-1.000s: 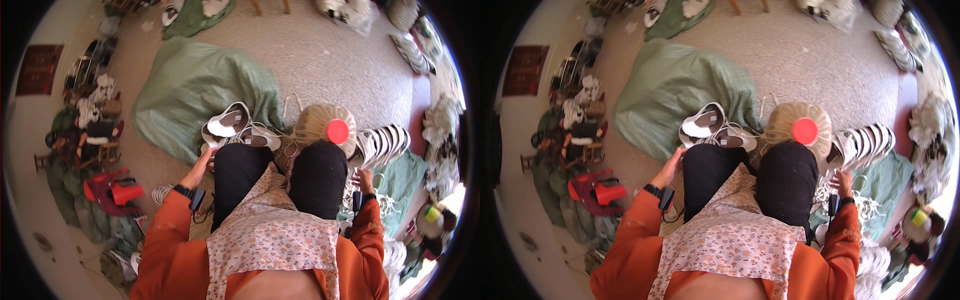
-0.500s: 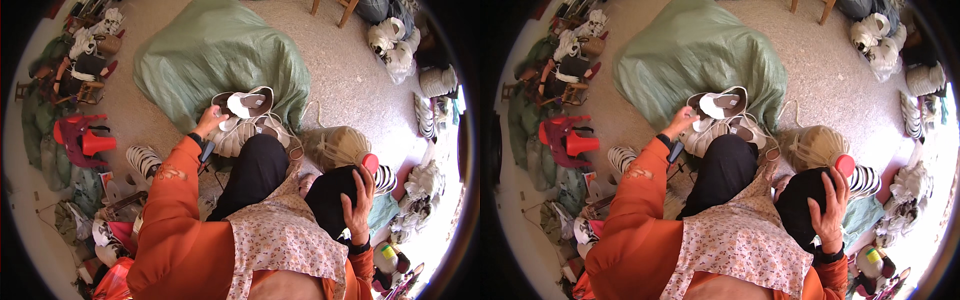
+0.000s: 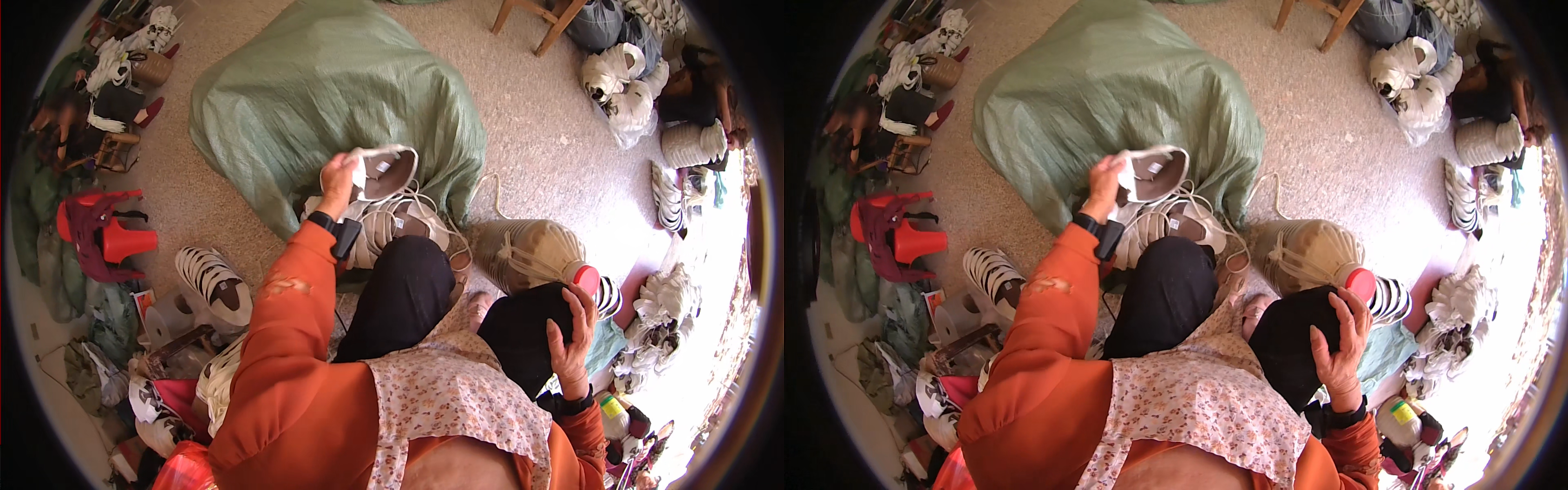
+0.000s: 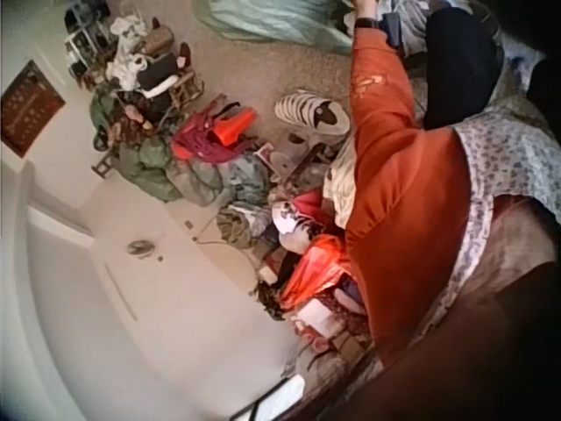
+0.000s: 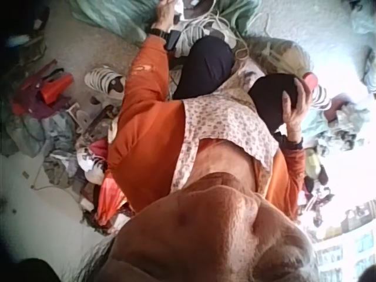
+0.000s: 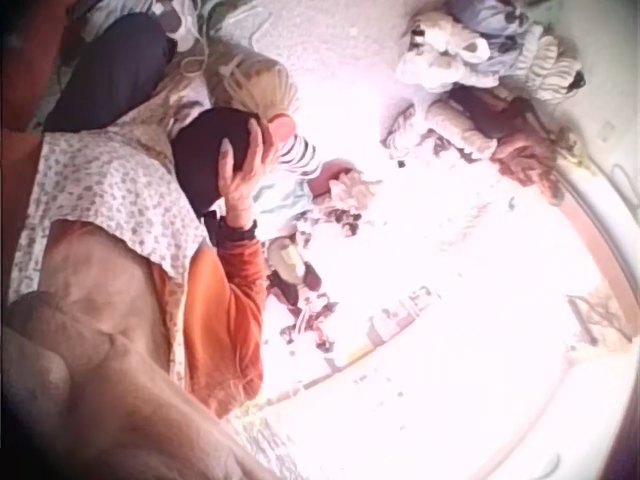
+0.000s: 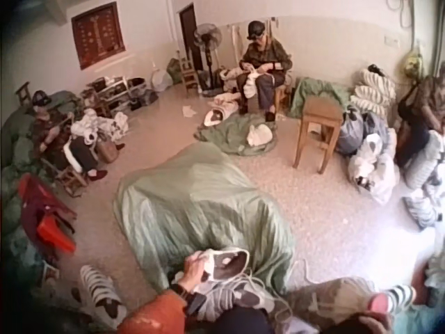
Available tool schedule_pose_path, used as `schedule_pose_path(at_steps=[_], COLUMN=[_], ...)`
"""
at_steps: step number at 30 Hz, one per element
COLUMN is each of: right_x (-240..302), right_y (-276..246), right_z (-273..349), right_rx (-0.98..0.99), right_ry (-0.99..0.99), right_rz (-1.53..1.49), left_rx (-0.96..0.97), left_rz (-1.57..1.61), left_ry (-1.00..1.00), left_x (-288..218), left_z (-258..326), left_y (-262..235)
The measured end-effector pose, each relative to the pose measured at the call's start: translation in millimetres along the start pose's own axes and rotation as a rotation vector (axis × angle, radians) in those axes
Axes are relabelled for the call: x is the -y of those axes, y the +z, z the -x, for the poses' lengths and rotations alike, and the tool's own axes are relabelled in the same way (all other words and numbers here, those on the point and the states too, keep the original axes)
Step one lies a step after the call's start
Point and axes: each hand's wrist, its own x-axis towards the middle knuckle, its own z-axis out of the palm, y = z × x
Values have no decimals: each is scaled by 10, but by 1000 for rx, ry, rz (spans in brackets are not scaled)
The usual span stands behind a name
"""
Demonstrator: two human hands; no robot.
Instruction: Lacing white athletic shoes in a workshop setting.
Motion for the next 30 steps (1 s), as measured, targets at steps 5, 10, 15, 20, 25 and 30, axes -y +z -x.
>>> schedule_pose_path(at_steps=[5, 10, 15, 20, 25, 30], right_x=[-20, -52, 75, 450, 550, 148], right_y=[14, 40, -37, -433, -860, -1043], right_z=[5, 84, 72, -7, -83, 279], right_rx=[-28, -85, -85, -223, -251, -412], right_ry=[-4, -20, 26, -149, -133, -123], right_rz=[-13, -118, -269, -389, -170, -246], left_rx=[20, 119, 403, 807, 1215, 1514], left_rz=[217, 158, 20, -185, -372, -249], left_ry=[395, 467, 534, 623, 722, 517], left_x=[-1207, -2112, -2747, -3044, -2928, -2686], left_z=[451, 972, 1710, 2598, 3239, 2837], left_y=[-223, -131, 299, 879, 1351, 1404])
